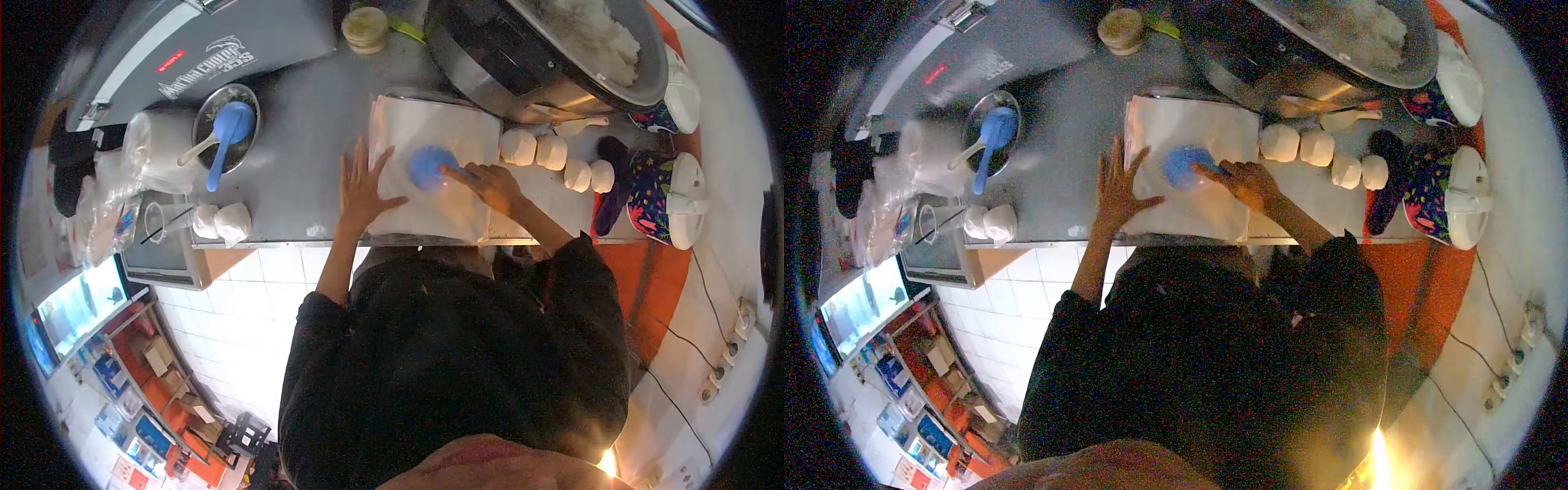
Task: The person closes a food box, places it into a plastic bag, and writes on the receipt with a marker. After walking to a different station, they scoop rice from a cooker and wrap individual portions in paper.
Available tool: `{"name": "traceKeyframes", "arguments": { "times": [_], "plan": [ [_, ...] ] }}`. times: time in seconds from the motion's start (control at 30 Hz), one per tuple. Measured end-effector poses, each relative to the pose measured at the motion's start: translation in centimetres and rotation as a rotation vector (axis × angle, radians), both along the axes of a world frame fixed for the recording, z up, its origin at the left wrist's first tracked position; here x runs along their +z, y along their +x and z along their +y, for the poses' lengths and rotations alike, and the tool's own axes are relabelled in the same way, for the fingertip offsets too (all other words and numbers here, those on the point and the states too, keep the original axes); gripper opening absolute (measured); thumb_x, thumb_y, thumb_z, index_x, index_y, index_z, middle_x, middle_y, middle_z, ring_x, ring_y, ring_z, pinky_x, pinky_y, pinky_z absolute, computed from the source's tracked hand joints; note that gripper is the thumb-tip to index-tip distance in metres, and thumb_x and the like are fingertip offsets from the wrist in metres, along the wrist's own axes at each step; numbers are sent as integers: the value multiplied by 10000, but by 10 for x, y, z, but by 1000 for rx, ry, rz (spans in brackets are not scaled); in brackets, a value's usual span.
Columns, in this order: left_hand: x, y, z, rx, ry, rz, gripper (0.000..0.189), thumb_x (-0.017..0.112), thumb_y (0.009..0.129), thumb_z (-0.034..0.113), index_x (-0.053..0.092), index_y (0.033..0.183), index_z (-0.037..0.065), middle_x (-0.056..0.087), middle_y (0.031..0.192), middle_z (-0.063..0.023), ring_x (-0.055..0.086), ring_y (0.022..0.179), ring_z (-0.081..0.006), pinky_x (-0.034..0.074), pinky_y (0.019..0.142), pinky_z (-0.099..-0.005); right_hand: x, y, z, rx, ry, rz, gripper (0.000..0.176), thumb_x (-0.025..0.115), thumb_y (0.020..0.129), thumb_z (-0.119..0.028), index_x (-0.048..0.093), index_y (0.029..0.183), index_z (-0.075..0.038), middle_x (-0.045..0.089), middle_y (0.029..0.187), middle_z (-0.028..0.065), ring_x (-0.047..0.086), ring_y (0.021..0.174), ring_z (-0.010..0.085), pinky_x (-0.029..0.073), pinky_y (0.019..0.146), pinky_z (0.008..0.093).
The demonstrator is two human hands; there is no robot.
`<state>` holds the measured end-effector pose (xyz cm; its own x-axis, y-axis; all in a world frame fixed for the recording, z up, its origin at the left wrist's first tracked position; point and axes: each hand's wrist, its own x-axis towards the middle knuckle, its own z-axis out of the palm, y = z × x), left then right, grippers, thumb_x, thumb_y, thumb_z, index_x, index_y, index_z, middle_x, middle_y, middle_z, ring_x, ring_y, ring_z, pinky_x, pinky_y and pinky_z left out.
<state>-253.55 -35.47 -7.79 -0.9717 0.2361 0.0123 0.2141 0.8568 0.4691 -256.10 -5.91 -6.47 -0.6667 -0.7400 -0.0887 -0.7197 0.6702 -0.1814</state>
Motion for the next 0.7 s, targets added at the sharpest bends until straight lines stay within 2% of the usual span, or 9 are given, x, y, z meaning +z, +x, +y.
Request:
{"name": "traceKeyframes", "arguments": {
  "times": [0.13,0.2,0.33,0.37,0.4,0.5,0.53,0.67,0.7],
  "plan": [
    [-16,4,1,-2,-102,8,1043,747,557,609,311,1431,242,187,1486,-230,201,1383,-339,142,1105,-547,-6,0,16,-9,-87,-48,726,519,799,-92,265,1434,-337,563,870,84,607,650,247,508,559,379],
    [-26,2,-2,112,69,16,932,706,668,577,336,1417,165,321,1410,-254,343,1299,-347,218,1069,-545,1,3,24,-98,-296,67,621,541,801,-87,408,1366,-310,573,848,101,602,648,264,497,557,385],
    [-45,-2,2,328,-21,-84,736,637,810,465,367,1390,100,463,1298,-235,458,1187,-348,286,1019,-510,84,-12,45,-163,-686,454,394,569,828,-94,545,1216,-159,597,932,154,593,805,350,493,665,425],
    [-52,-2,2,321,41,-53,664,621,842,398,379,1380,95,494,1273,-216,477,1168,-344,303,997,-490,106,-30,65,-382,-649,775,381,543,885,-141,498,1249,-38,594,1063,155,601,900,320,484,765,378],
    [-57,-1,2,311,106,-22,594,606,873,332,390,1371,90,526,1248,-196,496,1150,-340,320,976,-469,148,-43,63,-483,-656,879,365,549,889,-152,519,1235,-39,602,1046,153,603,888,312,480,772,374],
    [-62,5,1,280,96,52,561,607,876,247,392,1372,98,535,1253,-156,511,1142,-310,329,953,-432,238,-100,57,-707,-488,815,324,567,902,-184,582,1192,-41,627,994,146,609,851,285,470,795,363],
    [-59,7,-1,274,100,53,561,607,876,247,392,1372,98,535,1253,-156,511,1142,-310,329,953,-432,244,-119,76,-749,-265,730,334,573,910,-215,582,1193,-39,627,1120,149,619,974,293,460,864,366],
    [-50,25,-32,347,77,27,553,616,865,218,405,1365,109,562,1229,-118,543,1099,-274,340,914,-414,241,-160,94,-545,-28,614,303,587,895,-224,608,1153,-66,639,1075,132,612,981,299,460,851,369],
    [-52,28,-41,393,81,-11,547,613,866,210,408,1363,111,571,1221,-105,555,1075,-269,341,902,-412,242,-151,81,-483,-75,816,302,605,880,-206,610,1151,-73,643,1071,129,613,994,289,462,851,367]
  ]
}}
